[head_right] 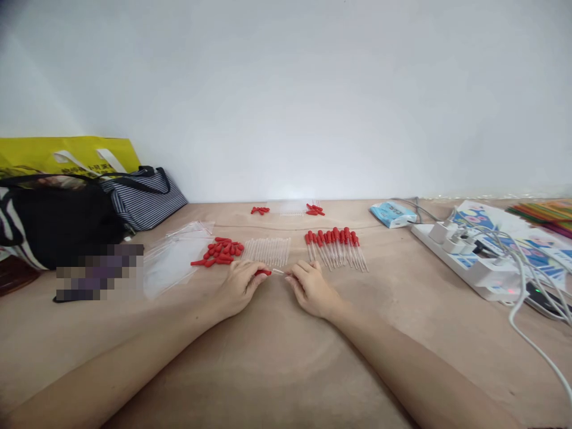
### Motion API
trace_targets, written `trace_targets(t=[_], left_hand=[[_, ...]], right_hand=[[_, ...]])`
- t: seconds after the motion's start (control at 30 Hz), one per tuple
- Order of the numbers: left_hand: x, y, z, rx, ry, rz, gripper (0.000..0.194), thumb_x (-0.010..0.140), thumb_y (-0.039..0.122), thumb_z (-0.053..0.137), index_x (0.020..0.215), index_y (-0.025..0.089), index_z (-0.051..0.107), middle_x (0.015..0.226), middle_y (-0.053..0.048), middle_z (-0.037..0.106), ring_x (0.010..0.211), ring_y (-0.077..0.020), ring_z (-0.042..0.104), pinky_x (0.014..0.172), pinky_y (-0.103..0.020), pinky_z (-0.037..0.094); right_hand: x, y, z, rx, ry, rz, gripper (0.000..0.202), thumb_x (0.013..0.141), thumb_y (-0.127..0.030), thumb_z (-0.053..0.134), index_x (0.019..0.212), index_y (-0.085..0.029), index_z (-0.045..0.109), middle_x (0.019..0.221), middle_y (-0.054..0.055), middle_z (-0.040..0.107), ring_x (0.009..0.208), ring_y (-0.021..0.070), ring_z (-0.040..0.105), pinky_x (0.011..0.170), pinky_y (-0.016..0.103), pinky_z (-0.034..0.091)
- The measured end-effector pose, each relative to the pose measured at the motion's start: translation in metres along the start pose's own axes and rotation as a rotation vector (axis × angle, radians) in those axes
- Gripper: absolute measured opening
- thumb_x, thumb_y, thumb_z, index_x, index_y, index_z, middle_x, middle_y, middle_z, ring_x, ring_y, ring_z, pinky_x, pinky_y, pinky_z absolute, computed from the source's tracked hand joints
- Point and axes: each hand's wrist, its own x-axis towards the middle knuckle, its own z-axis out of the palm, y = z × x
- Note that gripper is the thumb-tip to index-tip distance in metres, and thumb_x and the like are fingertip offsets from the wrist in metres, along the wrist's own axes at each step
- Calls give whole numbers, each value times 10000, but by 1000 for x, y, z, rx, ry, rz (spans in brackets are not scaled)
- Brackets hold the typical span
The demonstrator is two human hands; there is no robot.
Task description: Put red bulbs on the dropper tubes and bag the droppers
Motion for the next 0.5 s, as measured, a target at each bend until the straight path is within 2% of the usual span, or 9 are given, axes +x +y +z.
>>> trace_targets(t=[0.2,0.5], left_hand=[[0,2,0,-13,-17,21,217,893,255,356,930,216,566,868,0,653,832,-158,539,791,-344,263],[-1,5,-1,-129,-18,26,222,859,294,403,799,204,597,747,20,665,710,-132,574,796,-320,289]], right_hand=[[0,-5,0,-12,19,-20,182,863,-202,361,912,-172,534,771,30,568,690,128,492,710,296,295],[-1,-2,-1,-27,6,-92,225,861,-221,379,955,-201,583,724,14,581,631,111,483,683,289,254]])
